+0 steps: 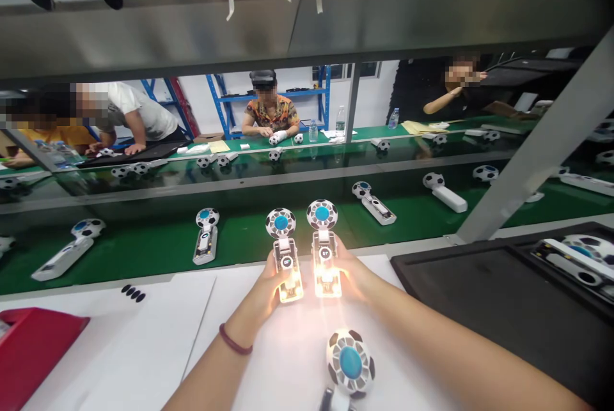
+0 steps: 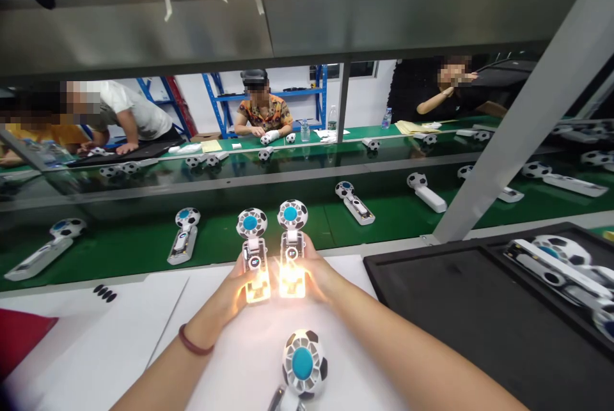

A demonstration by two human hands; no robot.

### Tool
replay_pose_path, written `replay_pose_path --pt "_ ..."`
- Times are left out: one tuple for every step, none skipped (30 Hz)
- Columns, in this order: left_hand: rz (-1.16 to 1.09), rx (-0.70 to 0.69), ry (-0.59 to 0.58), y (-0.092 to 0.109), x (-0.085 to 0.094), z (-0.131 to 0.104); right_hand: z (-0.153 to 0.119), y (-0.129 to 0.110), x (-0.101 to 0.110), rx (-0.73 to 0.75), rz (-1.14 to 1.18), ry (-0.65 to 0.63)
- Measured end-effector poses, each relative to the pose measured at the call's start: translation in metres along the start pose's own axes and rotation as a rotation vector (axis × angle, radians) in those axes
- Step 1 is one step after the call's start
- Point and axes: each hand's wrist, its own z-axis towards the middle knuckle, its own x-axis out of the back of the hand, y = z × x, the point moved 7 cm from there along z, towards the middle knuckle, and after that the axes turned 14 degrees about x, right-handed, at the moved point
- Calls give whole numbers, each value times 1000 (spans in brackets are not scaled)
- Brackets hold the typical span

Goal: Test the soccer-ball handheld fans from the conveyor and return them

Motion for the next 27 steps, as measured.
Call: replay_pose_path --pt "-16 -5 -8 0 -1 0 0 -1 1 8 2 4" --pt "-32 -7 -14 1 -1 -1 1 -2 2 12 5 3" --pt "-43 0 -20 0 -1 -1 1 -3 2 18 7 -2" --pt "-46 13 -23 0 0 -1 2 -3 3 20 4 -7" --pt "-47 21 -22 -1 0 -1 2 -3 4 23 0 -8" --pt "-42 25 -23 -1 1 0 2 -4 4 29 -3 -9" --pt "-38 20 -29 -1 1 0 3 -4 5 34 -4 -11" --pt "-36 11 -39 0 1 0 3 -4 5 38 -5 -13" --pt "-39 -1 -52 0 0 1 3 -5 5 44 -5 -14" --pt "-43 -10 -62 0 0 1 3 -5 5 50 -5 -22" --pt "-45 -12 -66 0 0 2 3 -6 5 52 -5 -32" --pt "-44 -6 -67 -1 0 2 3 -6 4 47 -4 -44" --pt "-42 -2 -65 -2 0 2 3 -5 3 39 -1 -54" --pt "-34 3 -65 -2 0 2 2 -4 3 27 3 -63" --pt "-20 6 -66 -2 -1 2 2 -3 2 13 7 -72" --pt "-3 11 -66 -3 -1 2 2 -1 1 2 9 -79" --pt "12 17 -66 -3 -1 2 2 0 1 -1 12 -84" --pt "20 20 -63 -3 -1 2 2 0 0 3 13 -86" --pt "22 22 -59 -3 0 2 3 1 0 10 13 -87" --pt "19 24 -57 -4 0 2 3 1 0 19 13 -88" --pt "12 24 -55 -3 0 2 3 2 -1 27 14 -88" --pt "5 23 -54 -3 0 2 3 2 -1 33 12 -88" --pt "0 21 -53 -3 0 1 3 2 -1 35 8 -89" --pt "-4 19 -53 -3 0 1 3 2 -1 36 2 -88" --pt "-7 19 -54 -3 -1 1 3 2 -1 37 -3 -86" --pt "-10 16 -56 -2 -1 2 3 2 -1 36 -8 -84" --pt "-12 10 -59 -2 -1 2 3 2 -1 33 -12 -83"
